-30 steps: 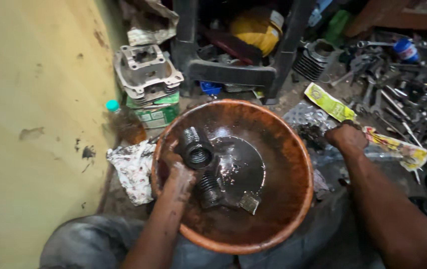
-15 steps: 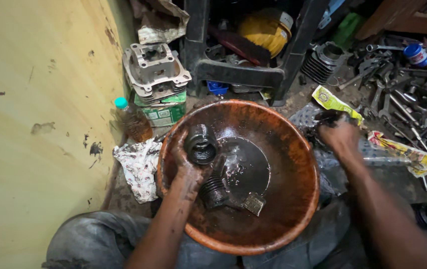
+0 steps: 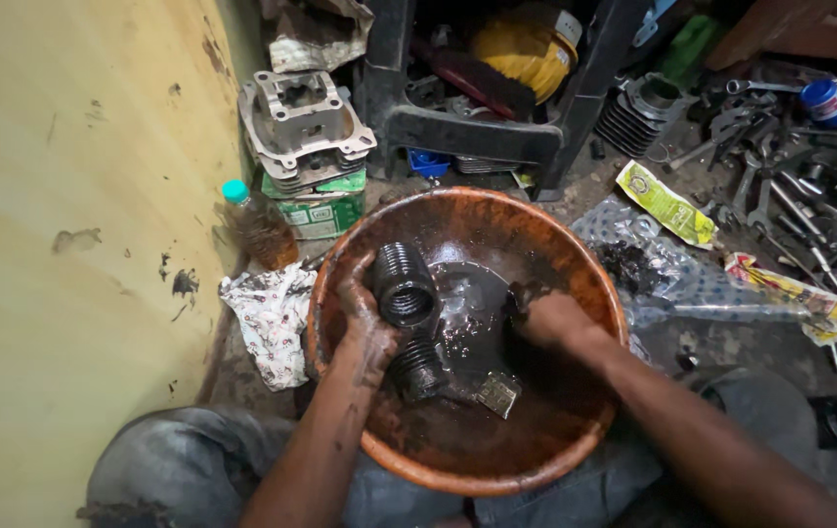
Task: The person scrubs a dark, oily engine part by hand in a large brown basin filled with dark liquid. They repeatedly rub and rotate the part to remove grime.
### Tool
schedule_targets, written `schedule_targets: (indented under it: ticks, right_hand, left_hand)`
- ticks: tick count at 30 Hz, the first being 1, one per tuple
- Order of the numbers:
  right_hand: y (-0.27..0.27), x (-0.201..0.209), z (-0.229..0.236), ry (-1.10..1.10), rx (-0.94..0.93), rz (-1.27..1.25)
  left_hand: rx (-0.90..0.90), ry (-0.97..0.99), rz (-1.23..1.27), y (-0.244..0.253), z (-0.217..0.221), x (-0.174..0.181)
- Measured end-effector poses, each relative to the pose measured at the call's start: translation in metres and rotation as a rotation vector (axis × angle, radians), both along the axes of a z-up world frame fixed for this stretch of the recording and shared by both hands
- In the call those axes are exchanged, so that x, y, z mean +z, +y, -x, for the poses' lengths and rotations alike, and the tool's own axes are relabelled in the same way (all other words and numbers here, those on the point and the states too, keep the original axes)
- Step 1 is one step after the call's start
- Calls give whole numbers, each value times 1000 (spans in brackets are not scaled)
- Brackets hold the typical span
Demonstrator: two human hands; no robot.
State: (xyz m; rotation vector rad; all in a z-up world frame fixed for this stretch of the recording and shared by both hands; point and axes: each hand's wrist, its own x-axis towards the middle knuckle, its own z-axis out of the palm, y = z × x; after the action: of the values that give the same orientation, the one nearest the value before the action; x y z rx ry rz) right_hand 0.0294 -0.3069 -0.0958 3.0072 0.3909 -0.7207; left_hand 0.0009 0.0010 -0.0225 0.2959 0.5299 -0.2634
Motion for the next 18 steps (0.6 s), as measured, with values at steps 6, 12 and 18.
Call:
schedule_targets:
  ticks: [6,12,18]
  right_hand:
    - [18,-66,28,55,376,113]
    - [21,-102,31,-71,114,-57]
    - [9,-87,33,343,-358,-471]
  left_hand:
    - [-33,-25,-13,-2,-3,-13]
    - [-39,32,-11,4,-4,-20]
    - [-41,74,-10,3,-5,-15]
